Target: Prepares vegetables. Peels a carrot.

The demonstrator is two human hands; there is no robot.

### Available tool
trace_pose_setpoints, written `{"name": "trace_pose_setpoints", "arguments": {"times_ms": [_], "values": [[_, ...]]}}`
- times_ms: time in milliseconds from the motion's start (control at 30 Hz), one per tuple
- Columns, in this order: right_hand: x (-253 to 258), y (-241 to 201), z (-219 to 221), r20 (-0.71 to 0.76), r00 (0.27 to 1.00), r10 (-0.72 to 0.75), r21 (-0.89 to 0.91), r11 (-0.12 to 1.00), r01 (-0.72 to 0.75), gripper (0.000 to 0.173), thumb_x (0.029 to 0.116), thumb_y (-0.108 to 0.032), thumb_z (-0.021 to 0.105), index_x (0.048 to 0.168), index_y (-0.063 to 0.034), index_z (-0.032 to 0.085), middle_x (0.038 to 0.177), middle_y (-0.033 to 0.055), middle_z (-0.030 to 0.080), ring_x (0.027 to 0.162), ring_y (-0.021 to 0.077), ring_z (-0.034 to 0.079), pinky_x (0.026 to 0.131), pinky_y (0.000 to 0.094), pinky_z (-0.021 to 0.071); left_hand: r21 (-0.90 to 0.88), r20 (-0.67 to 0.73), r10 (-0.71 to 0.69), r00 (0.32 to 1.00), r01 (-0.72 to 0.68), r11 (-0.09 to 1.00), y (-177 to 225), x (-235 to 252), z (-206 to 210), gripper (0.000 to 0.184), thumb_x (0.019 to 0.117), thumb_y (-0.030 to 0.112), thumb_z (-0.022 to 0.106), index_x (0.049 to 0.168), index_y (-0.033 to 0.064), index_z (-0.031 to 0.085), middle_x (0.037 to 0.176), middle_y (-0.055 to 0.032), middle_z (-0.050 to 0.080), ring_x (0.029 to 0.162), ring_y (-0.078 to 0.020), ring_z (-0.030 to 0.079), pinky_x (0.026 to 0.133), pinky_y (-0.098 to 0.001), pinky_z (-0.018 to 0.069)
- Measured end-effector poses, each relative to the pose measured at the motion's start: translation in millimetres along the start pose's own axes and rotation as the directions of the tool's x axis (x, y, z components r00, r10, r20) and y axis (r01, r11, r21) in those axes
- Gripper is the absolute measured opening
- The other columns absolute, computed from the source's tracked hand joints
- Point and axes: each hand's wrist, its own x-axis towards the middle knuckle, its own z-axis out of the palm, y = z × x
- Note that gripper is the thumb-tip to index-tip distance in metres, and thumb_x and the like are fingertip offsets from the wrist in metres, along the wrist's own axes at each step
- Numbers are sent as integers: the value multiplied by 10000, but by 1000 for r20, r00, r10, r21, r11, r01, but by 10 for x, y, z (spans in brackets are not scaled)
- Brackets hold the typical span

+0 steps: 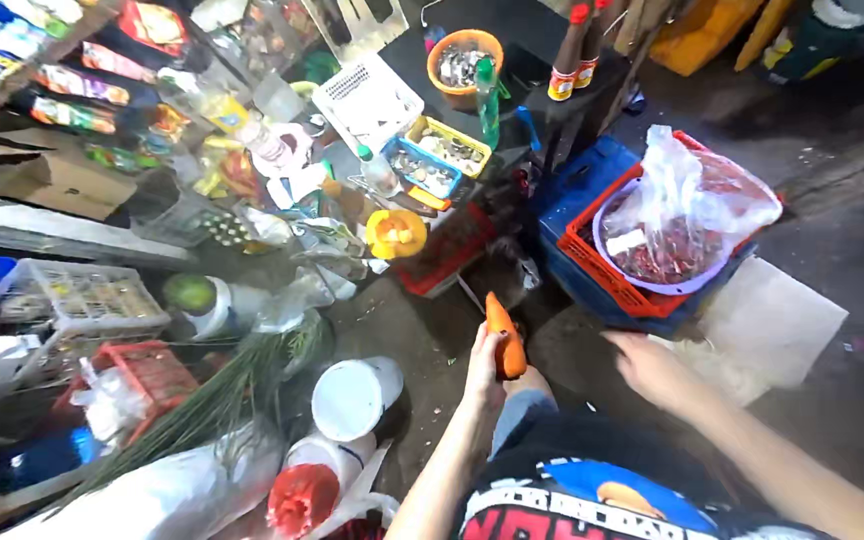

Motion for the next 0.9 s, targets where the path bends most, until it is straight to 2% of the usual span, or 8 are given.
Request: {"name": "trace_pose_setpoints", "arguments": {"times_ms": [67, 167, 300, 400, 500, 633, 733, 900], "values": [[1032, -694, -382, -2, 972, -233, -31, 972, 233, 450, 1068, -123, 419, 1505, -34, 484, 1495, 208, 531, 1410, 371, 487, 1182, 533, 363, -31, 13, 125, 992, -125, 992, 322, 237, -171, 581, 951, 227, 452, 1489, 26, 359, 1225, -156, 657, 950, -214, 697, 790, -371, 600], [2451, -1421, -480, -74, 881, -467, -127, 881, 457, 458, 1053, -102, 472, 1507, -44, 486, 1468, 200, 556, 1367, 378, 527, 1141, 541, 410, -168, 22, 231, 973, -224, 960, 737, 486, -398, 744, 890, 284, 621, 1491, 2, 283, 1217, -128, 658, 939, -195, 715, 786, -350, 619], [3331, -2291, -534, -25, 963, -267, -216, 942, 256, 493, 1046, -56, 439, 1537, -35, 403, 1137, 284, 677, 1054, 477, 675, 848, 616, 545, -250, 55, 297, 953, -275, 928, 1090, 645, -685, 949, 765, 445, 831, 1427, -25, 340, 1127, -109, 675, 888, -198, 726, 784, -368, 634], [3554, -2588, -486, -21, 989, -145, -270, 953, 134, 408, 1065, -80, 431, 1452, 49, 445, 1111, 302, 676, 1044, 487, 680, 844, 614, 545, -258, 92, 382, 920, -348, 901, 1162, 717, -825, 870, 770, 428, 852, 1368, -31, 419, 1097, -96, 699, 898, -192, 727, 804, -376, 629], [3641, -2710, -465, 2, 994, -111, -332, 937, 105, 378, 1053, -45, 451, 1400, 104, 463, 1141, 316, 658, 1075, 491, 667, 848, 599, 549, -78, 97, 493, 864, -488, 870, 1152, 783, -920, 798, 811, 416, 824, 1353, -42, 458, 1106, -62, 700, 926, -154, 712, 834, -362, 617], [3655, -2805, -515, 29, 996, -82, -368, 926, 86, 373, 1025, -3, 485, 1371, 134, 471, 1161, 322, 641, 1134, 487, 637, 886, 586, 540, 224, -42, 676, 736, -653, 724, 1135, 817, -888, 570, 783, 184, 847, 1250, -27, 598, 1158, -64, 677, 1023, -126, 682, 907, -347, 602], [3652, -2810, -474, 53, 996, -78, -410, 907, 93, 360, 1028, 10, 467, 1362, 142, 456, 1147, 333, 637, 1093, 494, 654, 869, 590, 542, 395, -80, 752, 654, -672, 626, 1117, 854, -904, 534, 742, 154, 848, 1196, -39, 644, 1152, -100, 673, 1051, -137, 661, 923, -318, 582], [3669, -2628, -333, 57, 980, -193, -542, 818, 193, 371, 1052, 30, 392, 1383, 198, 411, 1137, 344, 630, 1032, 482, 675, 825, 561, 556, 483, -75, 780, 621, -662, 573, 1064, 855, -963, 517, 741, 146, 839, 1185, -50, 658, 1149, -126, 678, 1066, -156, 661, 940, -314, 573]]}}
